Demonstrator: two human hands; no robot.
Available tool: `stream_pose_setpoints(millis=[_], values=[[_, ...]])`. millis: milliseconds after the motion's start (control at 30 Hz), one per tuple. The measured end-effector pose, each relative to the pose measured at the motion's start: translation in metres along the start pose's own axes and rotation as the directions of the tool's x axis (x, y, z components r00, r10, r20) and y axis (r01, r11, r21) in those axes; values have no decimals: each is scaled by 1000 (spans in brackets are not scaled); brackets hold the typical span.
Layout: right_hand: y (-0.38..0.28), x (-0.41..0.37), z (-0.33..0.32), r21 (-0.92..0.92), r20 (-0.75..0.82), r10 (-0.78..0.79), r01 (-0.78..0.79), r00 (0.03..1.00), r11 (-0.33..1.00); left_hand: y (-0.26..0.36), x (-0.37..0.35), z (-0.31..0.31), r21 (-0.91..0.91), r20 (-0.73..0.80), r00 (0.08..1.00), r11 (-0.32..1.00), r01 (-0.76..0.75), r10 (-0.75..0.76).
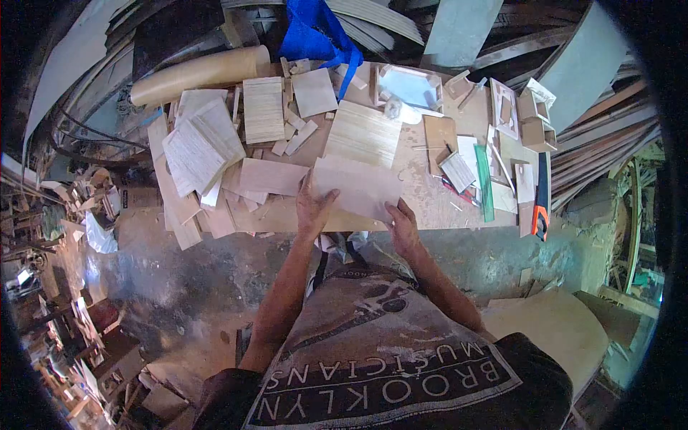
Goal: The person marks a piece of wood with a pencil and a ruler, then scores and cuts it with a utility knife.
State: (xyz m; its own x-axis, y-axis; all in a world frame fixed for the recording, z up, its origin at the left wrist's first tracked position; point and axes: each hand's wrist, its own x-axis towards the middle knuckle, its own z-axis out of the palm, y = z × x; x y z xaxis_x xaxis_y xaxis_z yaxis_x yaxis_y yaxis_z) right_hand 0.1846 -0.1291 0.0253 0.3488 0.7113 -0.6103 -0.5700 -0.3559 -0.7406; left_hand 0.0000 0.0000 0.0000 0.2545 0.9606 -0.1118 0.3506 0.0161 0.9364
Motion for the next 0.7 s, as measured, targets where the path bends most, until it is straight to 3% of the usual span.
stream_pose_setpoints(millis=[100,167,300,367,467,500,567,600,667,700], values=[[-10,-4,0,-39,-11,83,-84,996,996,6,-2,4,-78,-17,1000,997,13,-15],[-11,-6,4,29,-28,41,-40,999,999,3,0,4,109,-37,995,990,-86,91],[-8,-9,6,-1,19,-5,5,1000,1000,2,-4,2,94,-21,986,982,-165,168],[11,5,-4,-20,107,-175,178,979,984,-17,-6,11,-210,-103,989,974,81,-104],[20,14,-12,-143,97,-196,208,976,967,-8,-19,14,-331,-166,966,934,136,-200],[16,12,-9,-148,107,-191,206,976,967,-11,-25,18,-333,-177,963,933,137,-204],[4,2,-3,-134,102,-146,159,984,978,-26,-34,28,-606,-322,922,795,-27,-214],[4,3,-3,-143,109,-143,158,984,977,-30,-35,27,-610,-330,918,792,-29,-220],[4,4,-3,-192,52,-139,147,989,970,-37,-38,25,-377,-424,893,926,-23,-150],[0,2,0,-201,57,-138,147,989,968,-32,-38,23,-383,-430,890,924,-23,-156]])
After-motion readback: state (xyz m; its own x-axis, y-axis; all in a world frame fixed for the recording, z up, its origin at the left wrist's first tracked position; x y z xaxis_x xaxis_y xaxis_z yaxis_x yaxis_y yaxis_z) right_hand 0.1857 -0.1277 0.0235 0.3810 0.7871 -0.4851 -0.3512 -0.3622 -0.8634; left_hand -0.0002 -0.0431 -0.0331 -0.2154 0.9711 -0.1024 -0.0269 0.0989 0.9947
